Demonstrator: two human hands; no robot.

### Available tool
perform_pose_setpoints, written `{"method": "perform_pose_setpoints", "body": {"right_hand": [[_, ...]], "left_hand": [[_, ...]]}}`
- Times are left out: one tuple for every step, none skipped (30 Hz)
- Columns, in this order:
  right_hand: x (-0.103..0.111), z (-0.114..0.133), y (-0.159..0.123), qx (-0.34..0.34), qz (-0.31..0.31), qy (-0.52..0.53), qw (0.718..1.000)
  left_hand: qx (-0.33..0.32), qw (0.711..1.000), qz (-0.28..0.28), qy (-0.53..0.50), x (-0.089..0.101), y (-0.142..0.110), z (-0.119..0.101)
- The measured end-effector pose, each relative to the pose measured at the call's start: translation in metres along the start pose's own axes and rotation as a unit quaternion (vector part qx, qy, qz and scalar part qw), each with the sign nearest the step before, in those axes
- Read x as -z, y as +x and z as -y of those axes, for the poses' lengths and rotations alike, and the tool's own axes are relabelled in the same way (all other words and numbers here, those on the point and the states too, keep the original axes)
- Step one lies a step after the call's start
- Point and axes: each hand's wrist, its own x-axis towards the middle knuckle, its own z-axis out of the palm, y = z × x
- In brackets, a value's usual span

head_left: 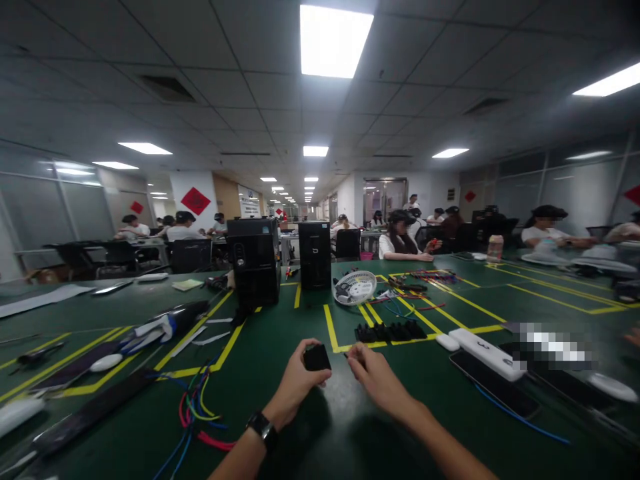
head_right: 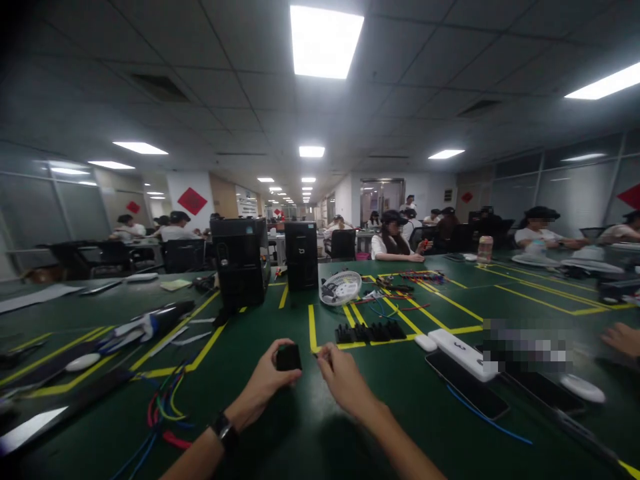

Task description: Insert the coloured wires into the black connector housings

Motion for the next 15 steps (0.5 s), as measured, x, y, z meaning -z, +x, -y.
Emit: {"method": "perform_pose_setpoints", "body": {"right_hand": [[-0.013, 0.008, 0.01, 0.0, 0.003, 0.046, 0.999], [-0.024, 0.014, 0.018, -0.007, 0.0, 0.091, 0.996], [-0.034, 0.019, 0.023, -0.016, -0.006, 0.135, 0.991], [-0.041, 0.022, 0.027, -0.025, -0.011, 0.177, 0.984], [-0.047, 0.024, 0.028, -0.032, -0.012, 0.213, 0.977], [-0.05, 0.026, 0.027, -0.037, -0.009, 0.241, 0.97], [-0.051, 0.026, 0.024, -0.041, -0.006, 0.262, 0.964], [-0.051, 0.025, 0.02, -0.046, -0.002, 0.276, 0.96], [-0.049, 0.025, 0.016, -0.052, 0.003, 0.284, 0.957], [-0.048, 0.023, 0.011, -0.059, 0.009, 0.287, 0.956], [-0.047, 0.022, 0.006, -0.066, 0.013, 0.287, 0.956], [-0.046, 0.02, 0.002, -0.072, 0.02, 0.283, 0.956], [-0.047, 0.019, -0.002, -0.077, 0.027, 0.277, 0.958], [-0.048, 0.017, -0.004, -0.078, 0.035, 0.268, 0.96], [-0.049, 0.016, -0.006, -0.076, 0.041, 0.26, 0.962]], "left_hand": [[-0.001, 1.0, -0.013, -0.004, 0.004, 0.001, 0.002], [0.0, 1.0, -0.024, -0.008, 0.007, 0.002, 0.003], [0.0, 0.999, -0.032, -0.013, 0.009, 0.003, 0.005], [-0.005, 0.999, -0.039, -0.019, 0.009, 0.004, 0.006], [-0.014, 0.999, -0.045, -0.023, 0.008, 0.005, 0.006], [-0.025, 0.998, -0.05, -0.022, 0.006, 0.006, 0.006], [-0.037, 0.998, -0.054, -0.016, 0.004, 0.006, 0.006], [-0.047, 0.997, -0.058, -0.003, 0.002, 0.006, 0.005], [-0.053, 0.996, -0.065, 0.013, 0.0, 0.006, 0.004], [-0.056, 0.995, -0.071, 0.03, -0.001, 0.005, 0.003], [-0.058, 0.994, -0.076, 0.044, -0.002, 0.004, 0.002], [-0.06, 0.994, -0.08, 0.053, -0.003, 0.003, 0.002], [-0.062, 0.993, -0.081, 0.058, -0.002, 0.001, 0.002], [-0.064, 0.993, -0.079, 0.058, -0.002, 0.0, 0.003], [-0.067, 0.993, -0.076, 0.056, -0.001, -0.001, 0.005]]}}
